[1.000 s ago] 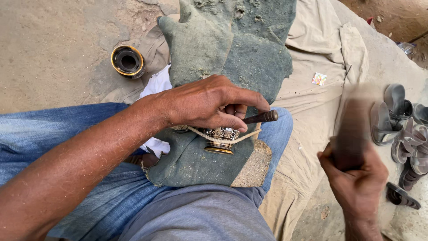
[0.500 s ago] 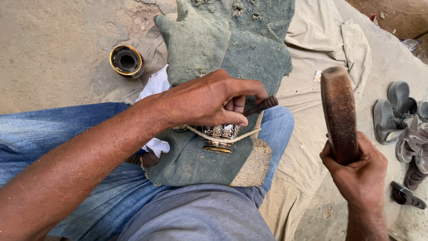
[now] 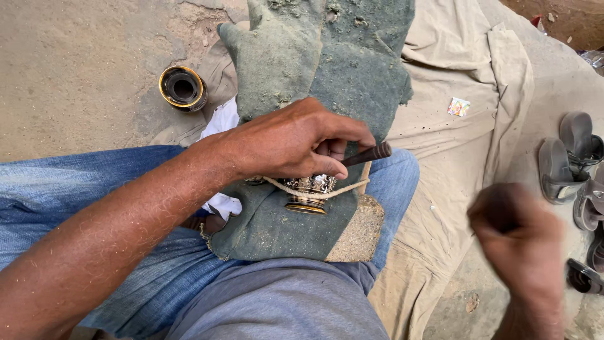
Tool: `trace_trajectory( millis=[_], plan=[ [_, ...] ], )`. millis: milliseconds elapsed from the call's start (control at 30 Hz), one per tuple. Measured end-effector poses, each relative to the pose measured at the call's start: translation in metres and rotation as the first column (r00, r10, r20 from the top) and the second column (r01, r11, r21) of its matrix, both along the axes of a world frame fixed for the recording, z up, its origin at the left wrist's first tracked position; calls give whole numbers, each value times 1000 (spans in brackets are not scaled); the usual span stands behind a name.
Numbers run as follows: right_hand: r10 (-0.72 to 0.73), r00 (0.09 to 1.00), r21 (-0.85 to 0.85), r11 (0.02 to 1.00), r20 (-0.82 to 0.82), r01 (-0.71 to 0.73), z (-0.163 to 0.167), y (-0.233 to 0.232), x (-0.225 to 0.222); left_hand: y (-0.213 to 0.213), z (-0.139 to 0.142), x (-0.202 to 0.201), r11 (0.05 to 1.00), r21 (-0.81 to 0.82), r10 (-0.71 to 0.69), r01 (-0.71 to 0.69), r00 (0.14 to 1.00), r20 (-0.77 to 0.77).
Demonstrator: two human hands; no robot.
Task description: The person sits on the ground and uses a chisel and wooden mallet to engrave a decorative pattern on a small brass pot. They repeatedly position the chisel and strike it to create indentations on the metal surface.
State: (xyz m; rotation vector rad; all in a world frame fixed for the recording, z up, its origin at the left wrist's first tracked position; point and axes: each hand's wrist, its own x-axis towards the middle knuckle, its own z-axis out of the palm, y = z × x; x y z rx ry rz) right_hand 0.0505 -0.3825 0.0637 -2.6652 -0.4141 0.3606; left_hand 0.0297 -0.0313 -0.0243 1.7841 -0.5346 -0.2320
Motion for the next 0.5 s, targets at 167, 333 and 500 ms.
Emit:
trace_trajectory(
  millis=[167,333,500],
  plan=[
    [-208,934,82,967,-291,242,-45,-13,-8,18,13,-23,951,-83,294,-299,953,-69],
    [-252,754,443,680,-607,584,-77,13,-29,26,-5,-67,860,71,485,-505,769,-417],
    [26,704,553,638,-710,535,-80,63,-30,12,-22,-76,825,-6,403,-565,596,-694]
  ],
)
